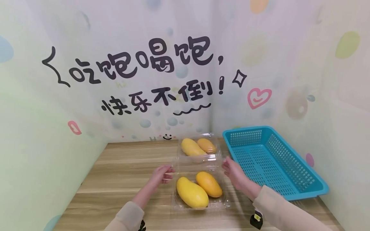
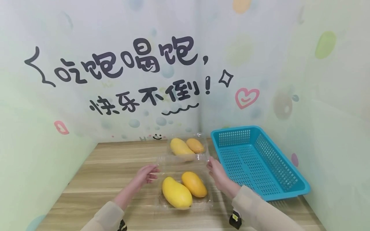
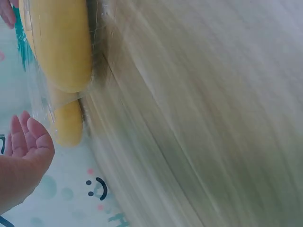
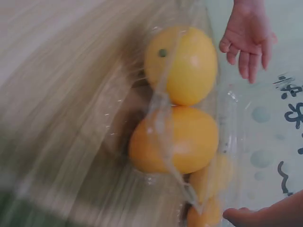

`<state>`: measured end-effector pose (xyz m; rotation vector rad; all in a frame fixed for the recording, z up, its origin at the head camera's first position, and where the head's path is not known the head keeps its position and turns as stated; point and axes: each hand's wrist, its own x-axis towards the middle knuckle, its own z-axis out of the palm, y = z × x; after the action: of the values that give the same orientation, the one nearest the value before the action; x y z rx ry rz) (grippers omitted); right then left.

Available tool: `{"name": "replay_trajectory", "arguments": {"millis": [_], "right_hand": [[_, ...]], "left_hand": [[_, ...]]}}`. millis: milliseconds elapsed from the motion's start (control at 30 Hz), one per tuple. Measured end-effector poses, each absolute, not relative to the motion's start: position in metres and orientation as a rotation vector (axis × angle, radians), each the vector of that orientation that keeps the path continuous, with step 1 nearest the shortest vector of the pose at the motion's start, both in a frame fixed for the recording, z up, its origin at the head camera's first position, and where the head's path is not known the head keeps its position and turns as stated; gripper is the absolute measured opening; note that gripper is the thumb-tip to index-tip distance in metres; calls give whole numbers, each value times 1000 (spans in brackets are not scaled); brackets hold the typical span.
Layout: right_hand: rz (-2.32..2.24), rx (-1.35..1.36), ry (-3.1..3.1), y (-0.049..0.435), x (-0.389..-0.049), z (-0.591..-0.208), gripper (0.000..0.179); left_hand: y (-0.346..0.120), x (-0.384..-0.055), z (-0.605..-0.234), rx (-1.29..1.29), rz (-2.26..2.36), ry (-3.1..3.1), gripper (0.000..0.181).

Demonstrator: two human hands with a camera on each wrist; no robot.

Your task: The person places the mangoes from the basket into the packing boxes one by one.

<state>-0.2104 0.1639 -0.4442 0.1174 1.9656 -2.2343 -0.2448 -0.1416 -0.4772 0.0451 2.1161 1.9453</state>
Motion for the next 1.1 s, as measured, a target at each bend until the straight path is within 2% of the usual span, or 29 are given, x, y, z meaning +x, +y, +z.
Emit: {"name": "replay_trajectory", "arguments": {"millis": [167,367,567,933,1100], "right_hand": [[-2104,-13,2115,172,-202,-459,56],[-2020,10,2365,164,-198,-476,44],[-2111,109,2345,149,-195,-484,36],[-2185,128,2361,148,-209,-514,35],[-2184,92,2377,147,-210,-519,38]], "left_hand": [[-150,-239,-481,99,1878,2155,47],[-160,-234,-490,194,1797,2224,46],[-165,-231,-496,341,1750,2237,44],[-163,-225,-499,527,1592,2306,55],[-160,-223,-501,509,1568,2310,60]]}}
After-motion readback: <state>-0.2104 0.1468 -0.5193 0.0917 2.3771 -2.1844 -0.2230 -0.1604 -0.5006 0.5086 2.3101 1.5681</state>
